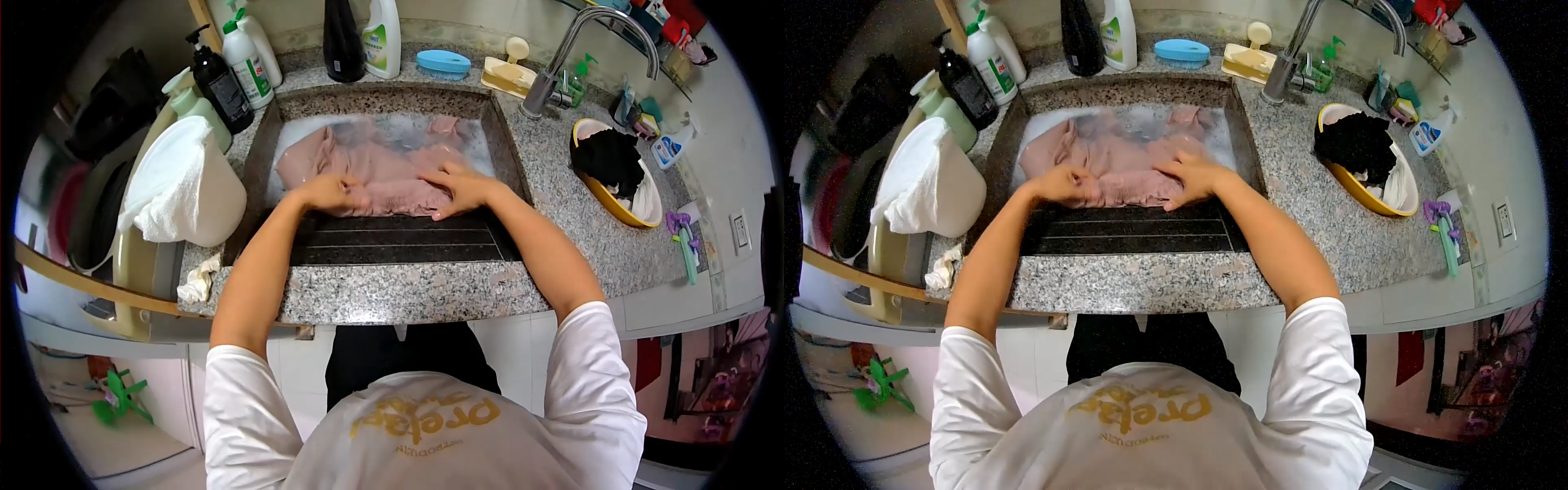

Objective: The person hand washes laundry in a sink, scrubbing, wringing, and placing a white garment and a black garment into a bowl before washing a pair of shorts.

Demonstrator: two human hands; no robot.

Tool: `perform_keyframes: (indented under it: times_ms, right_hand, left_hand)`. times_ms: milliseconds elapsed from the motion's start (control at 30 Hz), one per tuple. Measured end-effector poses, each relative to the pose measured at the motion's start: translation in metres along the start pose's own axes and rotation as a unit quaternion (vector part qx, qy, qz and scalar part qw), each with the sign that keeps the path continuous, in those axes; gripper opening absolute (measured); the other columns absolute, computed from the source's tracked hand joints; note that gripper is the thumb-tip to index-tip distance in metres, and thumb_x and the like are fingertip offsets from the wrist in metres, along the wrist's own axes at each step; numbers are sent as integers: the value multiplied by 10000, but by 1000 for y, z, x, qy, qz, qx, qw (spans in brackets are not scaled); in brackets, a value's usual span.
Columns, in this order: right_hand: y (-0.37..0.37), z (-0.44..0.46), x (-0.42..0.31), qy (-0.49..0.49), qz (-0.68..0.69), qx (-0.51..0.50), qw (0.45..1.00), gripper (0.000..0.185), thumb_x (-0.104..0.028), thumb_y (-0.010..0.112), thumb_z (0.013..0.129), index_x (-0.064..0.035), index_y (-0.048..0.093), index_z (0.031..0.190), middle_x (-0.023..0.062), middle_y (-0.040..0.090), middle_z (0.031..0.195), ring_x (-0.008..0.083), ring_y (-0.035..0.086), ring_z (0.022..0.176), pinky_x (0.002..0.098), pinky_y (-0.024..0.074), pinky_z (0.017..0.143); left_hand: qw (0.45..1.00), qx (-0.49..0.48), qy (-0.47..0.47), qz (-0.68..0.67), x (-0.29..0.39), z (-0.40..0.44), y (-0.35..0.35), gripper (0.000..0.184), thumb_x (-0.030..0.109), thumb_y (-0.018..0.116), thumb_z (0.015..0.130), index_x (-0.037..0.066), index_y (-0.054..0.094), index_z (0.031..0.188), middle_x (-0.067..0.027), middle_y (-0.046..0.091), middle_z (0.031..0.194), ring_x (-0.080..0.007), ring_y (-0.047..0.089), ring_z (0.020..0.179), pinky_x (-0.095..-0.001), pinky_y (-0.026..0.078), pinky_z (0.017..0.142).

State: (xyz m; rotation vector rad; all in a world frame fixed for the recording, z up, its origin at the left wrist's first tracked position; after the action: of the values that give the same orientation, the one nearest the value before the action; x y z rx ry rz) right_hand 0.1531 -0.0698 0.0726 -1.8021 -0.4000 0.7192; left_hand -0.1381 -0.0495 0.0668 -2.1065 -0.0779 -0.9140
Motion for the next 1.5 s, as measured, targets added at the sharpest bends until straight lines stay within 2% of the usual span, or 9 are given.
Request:
perform_keyframes:
  times_ms: [100, 167, 267, 367, 833, 1300, 1400, 1467, 1500]
  right_hand:
    - [-2, 9, 4, -38, 121, 23, 992, 564, -384, 689, 664, -105, 528, 1127, 157, 527, 1088, 261, 504, 967, 327, 399, 827]
    - [-8, 8, 8, -35, 204, 140, 968, 310, -235, 628, 738, -35, 598, 972, 80, 616, 841, 163, 546, 743, 272, 433, 686]
    - [-30, 6, -4, -5, 675, 123, 728, 269, -158, 542, 806, 4, 563, 1019, 81, 610, 929, 147, 575, 831, 259, 454, 744]
    - [-24, 10, -8, 40, 808, 98, 579, 318, -189, 474, 841, -3, 512, 1095, 117, 581, 1049, 228, 573, 944, 340, 446, 848]
    - [-16, 19, -22, 41, 788, 112, 604, 299, -206, 420, 876, -25, 515, 1094, 90, 570, 1064, 186, 568, 943, 305, 467, 801]
    - [-19, 15, -29, 53, 755, 122, 643, 312, -228, 444, 876, -7, 511, 1086, 104, 563, 1074, 189, 563, 948, 303, 455, 820]
    - [-24, 9, -30, 44, 725, 124, 676, 298, -197, 508, 842, -33, 513, 1091, 93, 567, 1042, 168, 562, 915, 288, 450, 805]
    - [-38, -8, -40, -89, 378, 58, 920, 363, -139, 598, 771, -89, 499, 1117, 68, 568, 970, 131, 551, 855, 255, 440, 767]
    - [-33, -3, -46, -197, 277, 52, 939, 495, -92, 658, 701, -146, 466, 1154, 55, 543, 950, 97, 517, 846, 228, 420, 745]
  left_hand:
    - [988, 61, -31, -141, -5, 5, -6, 430, 299, 584, 810, 30, 488, 1131, -104, 583, 1006, -171, 585, 787, -266, 480, 697]
    - [809, 138, 5, -571, -6, 6, -7, 339, 254, 549, 829, 35, 508, 1085, -103, 591, 951, -182, 590, 803, -301, 506, 677]
    - [751, 159, 19, -641, 57, -29, -7, 294, 226, 509, 846, 42, 498, 1075, -92, 587, 928, -189, 594, 808, -317, 517, 672]
    - [789, 131, 7, -601, 48, -22, -5, 225, 202, 496, 854, 57, 513, 1025, -72, 578, 920, -154, 584, 783, -273, 502, 636]
    - [986, 59, 64, -140, 44, -9, 16, 509, 433, 596, 781, 74, 519, 1133, -45, 540, 1027, -120, 486, 881, -245, 395, 742]
    - [948, 117, 74, -285, 47, -8, 12, 256, 294, 602, 779, 40, 568, 787, -11, 528, 652, -89, 491, 496, -223, 363, 404]
    - [975, 76, 39, -203, 57, -20, 8, 287, 244, 655, 742, 34, 528, 891, -21, 513, 738, -93, 521, 612, -226, 410, 504]
    - [994, 71, 59, -52, 38, -9, 15, 495, 164, 729, 640, 31, 451, 1027, -55, 506, 852, -140, 522, 733, -247, 432, 616]
    - [994, 71, 58, -53, 31, -5, 20, 495, 164, 729, 640, 31, 451, 1027, -55, 506, 852, -140, 522, 733, -247, 432, 616]
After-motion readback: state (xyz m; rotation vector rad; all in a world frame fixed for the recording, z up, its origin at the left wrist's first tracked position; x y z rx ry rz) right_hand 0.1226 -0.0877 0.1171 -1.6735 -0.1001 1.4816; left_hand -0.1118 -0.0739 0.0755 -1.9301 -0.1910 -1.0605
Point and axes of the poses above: each hand's wrist, its own z-axis towards the middle knuckle, its own y-axis out of the palm, x = y × z, the point moved 1 cm from there along z, towards the middle knuckle
